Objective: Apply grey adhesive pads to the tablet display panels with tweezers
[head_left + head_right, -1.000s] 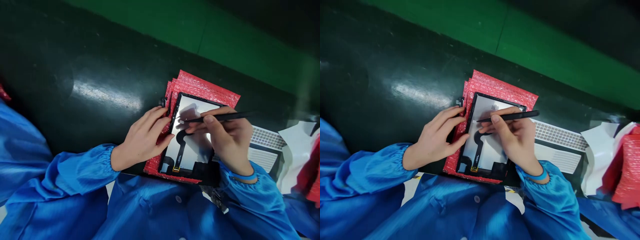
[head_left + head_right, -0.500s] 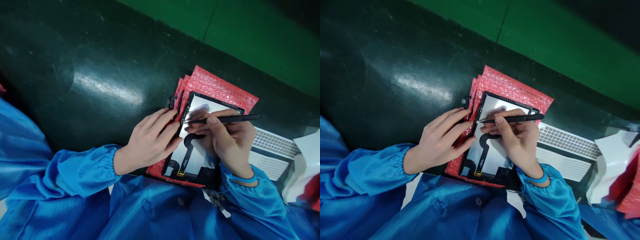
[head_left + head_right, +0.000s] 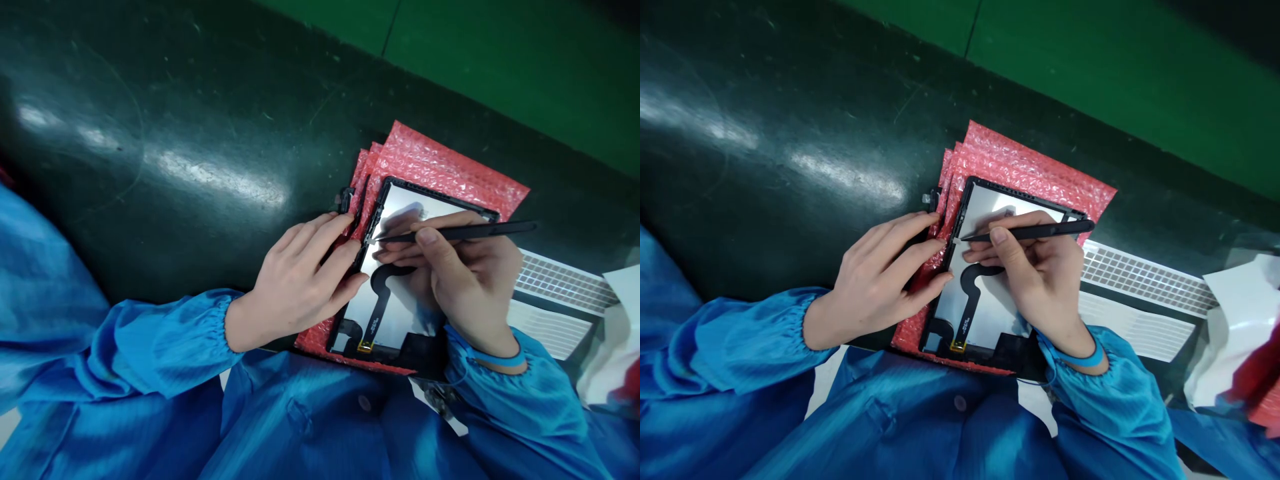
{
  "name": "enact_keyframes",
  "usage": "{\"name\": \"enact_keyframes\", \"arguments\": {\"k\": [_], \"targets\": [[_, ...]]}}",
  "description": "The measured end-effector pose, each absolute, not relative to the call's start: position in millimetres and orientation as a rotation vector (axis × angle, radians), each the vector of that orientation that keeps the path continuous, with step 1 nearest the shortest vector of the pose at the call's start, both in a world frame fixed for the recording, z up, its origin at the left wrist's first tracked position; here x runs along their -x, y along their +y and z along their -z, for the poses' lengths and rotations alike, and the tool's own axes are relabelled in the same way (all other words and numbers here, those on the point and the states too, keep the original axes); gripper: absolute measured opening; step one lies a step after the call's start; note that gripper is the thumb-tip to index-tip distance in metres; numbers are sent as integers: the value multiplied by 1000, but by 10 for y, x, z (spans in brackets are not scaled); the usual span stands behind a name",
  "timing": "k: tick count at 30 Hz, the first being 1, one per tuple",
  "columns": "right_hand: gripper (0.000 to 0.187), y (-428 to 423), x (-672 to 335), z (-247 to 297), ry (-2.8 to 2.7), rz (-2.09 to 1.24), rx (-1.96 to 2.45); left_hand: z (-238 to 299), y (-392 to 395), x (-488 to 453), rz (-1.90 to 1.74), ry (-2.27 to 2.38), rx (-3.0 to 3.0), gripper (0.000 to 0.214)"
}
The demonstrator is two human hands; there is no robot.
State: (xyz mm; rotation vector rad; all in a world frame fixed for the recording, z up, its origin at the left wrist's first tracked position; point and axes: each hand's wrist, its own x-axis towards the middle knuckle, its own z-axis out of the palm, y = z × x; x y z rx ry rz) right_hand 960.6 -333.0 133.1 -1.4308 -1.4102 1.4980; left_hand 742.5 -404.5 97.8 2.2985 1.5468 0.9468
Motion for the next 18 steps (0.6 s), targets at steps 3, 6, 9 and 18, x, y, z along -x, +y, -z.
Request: {"name": "enact_keyframes", "arguments": {"k": [3, 6, 9, 18], "targets": [[18, -3330, -9600, -1330, -1418, -1497, 1433, -975, -4044, -7423, -939, 1549, -2308, 28], [20, -3334, -9590, -1338, -1425, -1482, 1446, -973, -4047, -7420, -940, 1547, -2302, 28], [21, -3333, -9580, -1354, -1431, -1479, 1454, -970, -4050, -7415, -961, 1551, -2295, 32], [21, -3306, -9595, -1343, -1433, -1498, 1469, -920, -4063, -7412, -970, 1478, -2314, 35]]}}
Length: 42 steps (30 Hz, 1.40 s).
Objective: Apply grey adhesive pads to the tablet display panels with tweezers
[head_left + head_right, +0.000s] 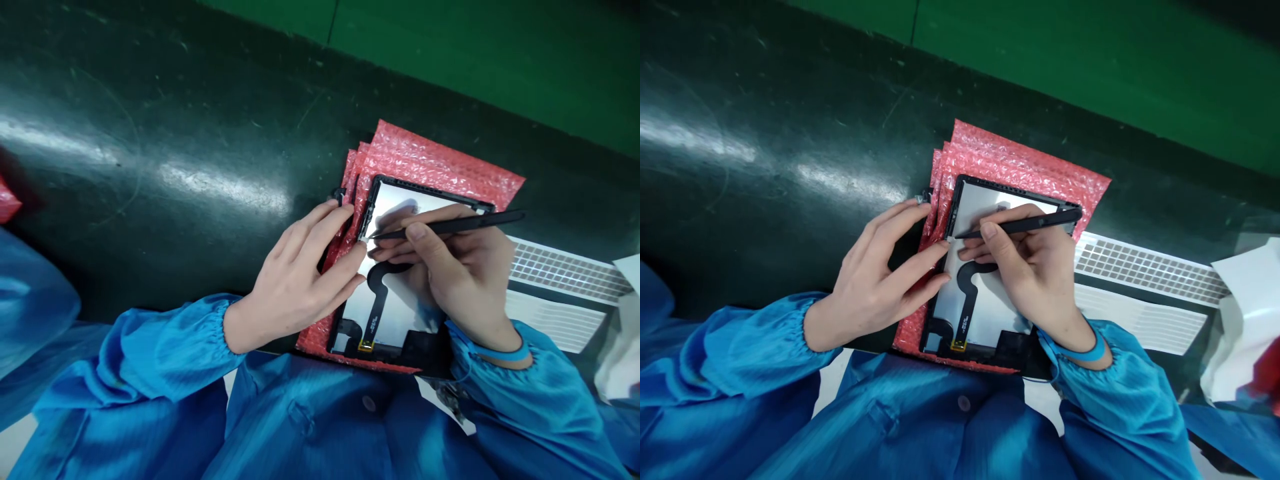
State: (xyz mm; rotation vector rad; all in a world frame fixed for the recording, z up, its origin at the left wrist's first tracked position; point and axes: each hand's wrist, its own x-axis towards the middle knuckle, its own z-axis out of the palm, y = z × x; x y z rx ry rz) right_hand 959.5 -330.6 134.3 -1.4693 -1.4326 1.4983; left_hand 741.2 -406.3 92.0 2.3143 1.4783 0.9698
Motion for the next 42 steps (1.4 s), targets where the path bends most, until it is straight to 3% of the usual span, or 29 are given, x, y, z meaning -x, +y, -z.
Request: {"name": "enact_keyframes", "arguments": {"k": [6, 12, 19, 23, 25, 28, 30, 34, 37, 40, 42], "targets": [[17, -3315, -9601, -1311, -1381, -1525, 1423, -922, -4067, -7415, -839, 1471, -2353, 40], [26, -3301, -9594, -1281, -1380, -1565, 1403, -929, -4079, -7396, -780, 1492, -2341, 47], [35, -3227, -9604, -1246, -1269, -1629, 1277, -909, -4021, -7337, -773, 1471, -2393, 40], [29, -3233, -9827, -1487, -1218, -1457, 1180, -908, -3992, -7267, -987, 1607, -2267, 24], [22, -3267, -10030, -1625, -1211, -1300, 1213, -930, -3994, -7258, -925, 1650, -2119, 16], [6, -3318, -10386, -1730, -1185, -1065, 1325, -991, -4014, -7289, -773, 1604, -2005, 17], [8, -3340, -10626, -1712, -1170, -939, 1368, -1043, -4029, -7322, -786, 1586, -1992, 19], [10, -3362, -11055, -1525, -1166, -919, 1383, -1131, -4043, -7402, -911, 1548, -1888, 24], [6, -3349, -11269, -1330, -1148, -972, 1353, -1185, -4034, -7491, -953, 1429, -1634, 11], [18, -3314, -11355, -1151, -1127, -1035, 1332, -1230, -3969, -7532, -953, 1309, -1444, 49], [26, -3296, -11358, -1054, -1140, -1103, 1319, -1211, -3800, -7471, -1015, 1295, -1528, 61]]}}
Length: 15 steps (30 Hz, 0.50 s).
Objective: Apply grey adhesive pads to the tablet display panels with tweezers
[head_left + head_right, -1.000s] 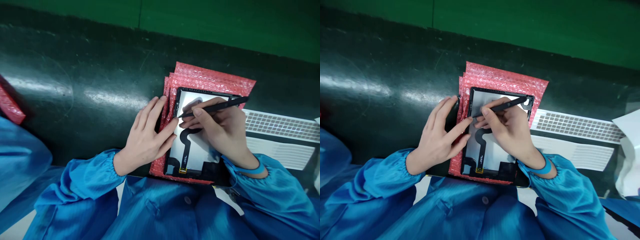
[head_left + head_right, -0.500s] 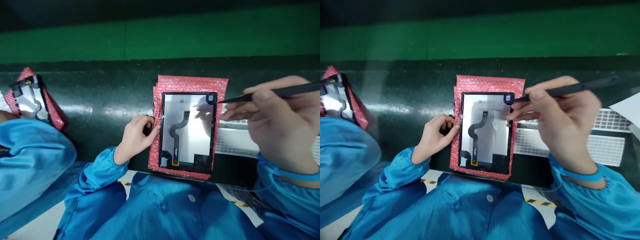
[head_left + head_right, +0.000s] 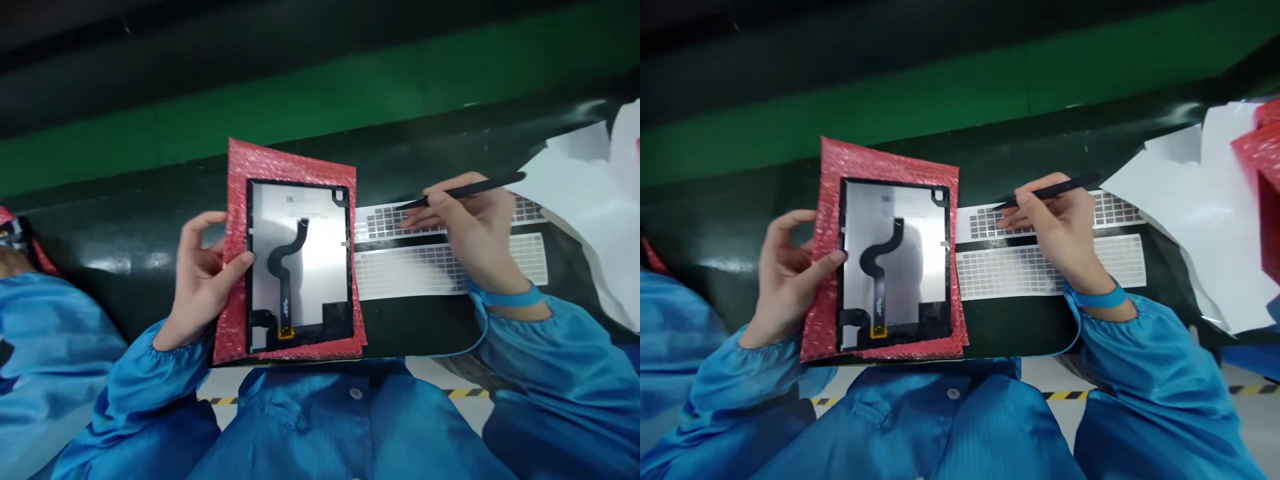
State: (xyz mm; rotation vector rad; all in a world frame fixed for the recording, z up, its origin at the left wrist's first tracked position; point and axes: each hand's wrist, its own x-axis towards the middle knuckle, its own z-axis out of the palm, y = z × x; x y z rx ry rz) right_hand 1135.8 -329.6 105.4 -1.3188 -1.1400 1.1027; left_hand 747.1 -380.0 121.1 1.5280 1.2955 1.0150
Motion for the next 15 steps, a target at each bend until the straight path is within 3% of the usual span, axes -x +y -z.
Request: {"name": "enact_keyframes", "arguments": {"k": [3, 7, 11, 15], "targets": [[32, -3298, -11332, -936, -1186, -1171, 1265, -1030, -3172, -7277, -1237, 1280, -1803, 67], [34, -3335, -11304, -816, -1195, -1160, 1216, -615, -1734, -7153, -1486, 1261, -2216, 64], [23, -3359, -11294, -764, -1203, -1155, 1206, -420, -471, -7326, -1327, 1272, -2469, 66], [20, -3333, -11283, -747, -1219, -1193, 1226, -454, 71, -7347, -995, 1188, -2844, 57]]}}
